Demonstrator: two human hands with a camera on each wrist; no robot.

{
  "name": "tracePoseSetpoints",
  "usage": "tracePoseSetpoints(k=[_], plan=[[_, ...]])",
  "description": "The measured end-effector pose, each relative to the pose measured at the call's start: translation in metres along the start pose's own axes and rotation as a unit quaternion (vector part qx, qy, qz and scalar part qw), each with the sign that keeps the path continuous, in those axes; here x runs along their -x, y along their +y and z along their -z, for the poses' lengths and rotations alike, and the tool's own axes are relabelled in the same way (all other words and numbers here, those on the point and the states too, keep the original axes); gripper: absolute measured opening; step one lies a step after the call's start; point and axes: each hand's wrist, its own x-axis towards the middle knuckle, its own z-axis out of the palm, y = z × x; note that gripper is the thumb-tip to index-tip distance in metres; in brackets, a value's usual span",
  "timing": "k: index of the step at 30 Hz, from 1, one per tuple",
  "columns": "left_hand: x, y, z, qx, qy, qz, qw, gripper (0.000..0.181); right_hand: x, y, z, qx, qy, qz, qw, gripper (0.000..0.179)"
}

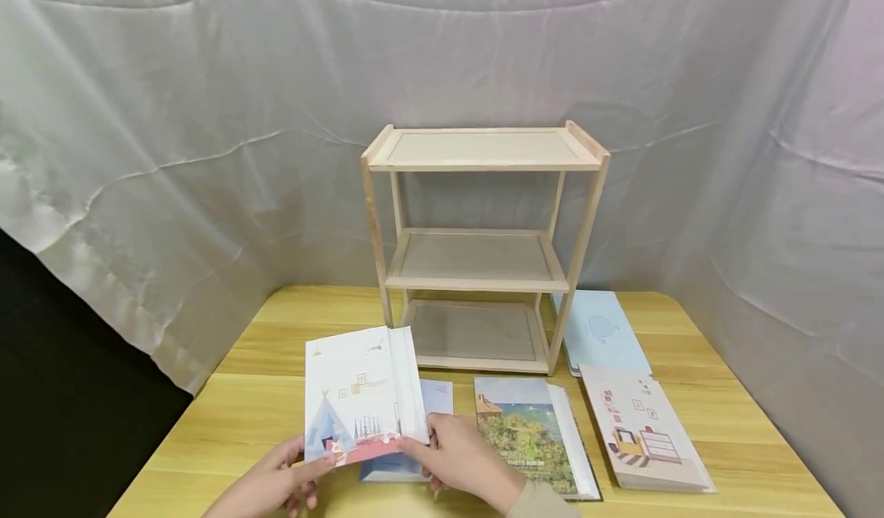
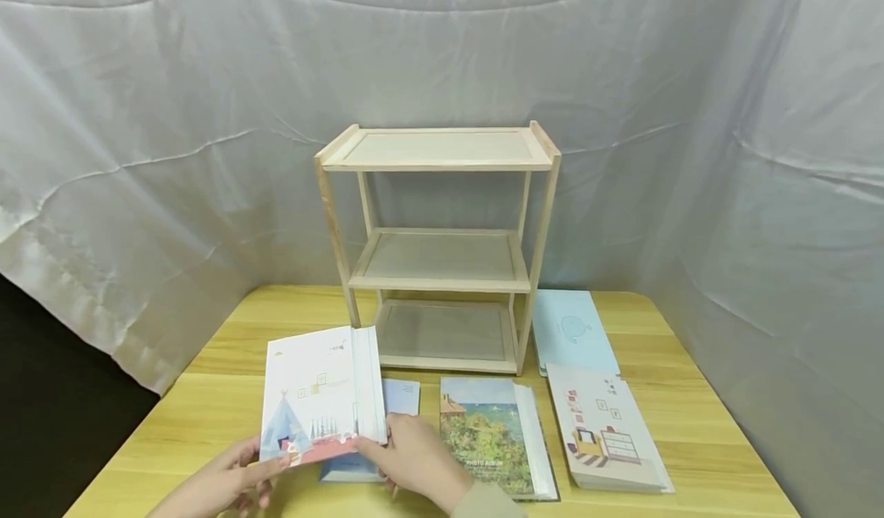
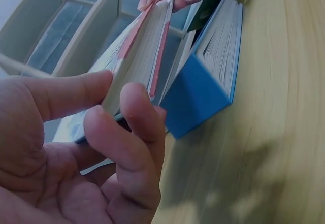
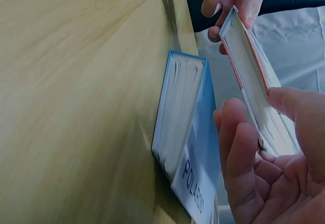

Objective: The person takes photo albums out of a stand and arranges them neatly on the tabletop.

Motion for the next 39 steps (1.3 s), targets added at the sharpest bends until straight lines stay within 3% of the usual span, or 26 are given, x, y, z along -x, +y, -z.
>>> tracePoseSetpoints(k=[6, 14, 23, 28, 39], plan=[[0.006, -0.007, 0.014, 0.030, -0.015, 0.006, 0.9994, 0.047, -0.008, -0.007, -0.008, -0.010, -0.017, -0.007, 0.9998, 0.047], [0.014, -0.013, 0.030, 0.066, -0.008, 0.019, 0.9976, 0.040, -0.019, -0.018, -0.018, -0.074, -0.042, -0.036, 0.9957, 0.046], [0.019, -0.015, 0.042, 0.088, -0.007, 0.025, 0.9958, 0.034, -0.030, -0.027, -0.028, -0.108, -0.056, -0.047, 0.9914, 0.046], [0.016, -0.015, 0.048, 0.085, 0.005, 0.024, 0.9961, 0.032, -0.039, -0.029, -0.028, -0.125, -0.072, -0.065, 0.9874, 0.048], [-0.002, -0.018, 0.069, 0.076, 0.056, 0.038, 0.9948, 0.033, -0.059, -0.027, -0.032, -0.205, -0.112, -0.110, 0.9661, 0.044]])
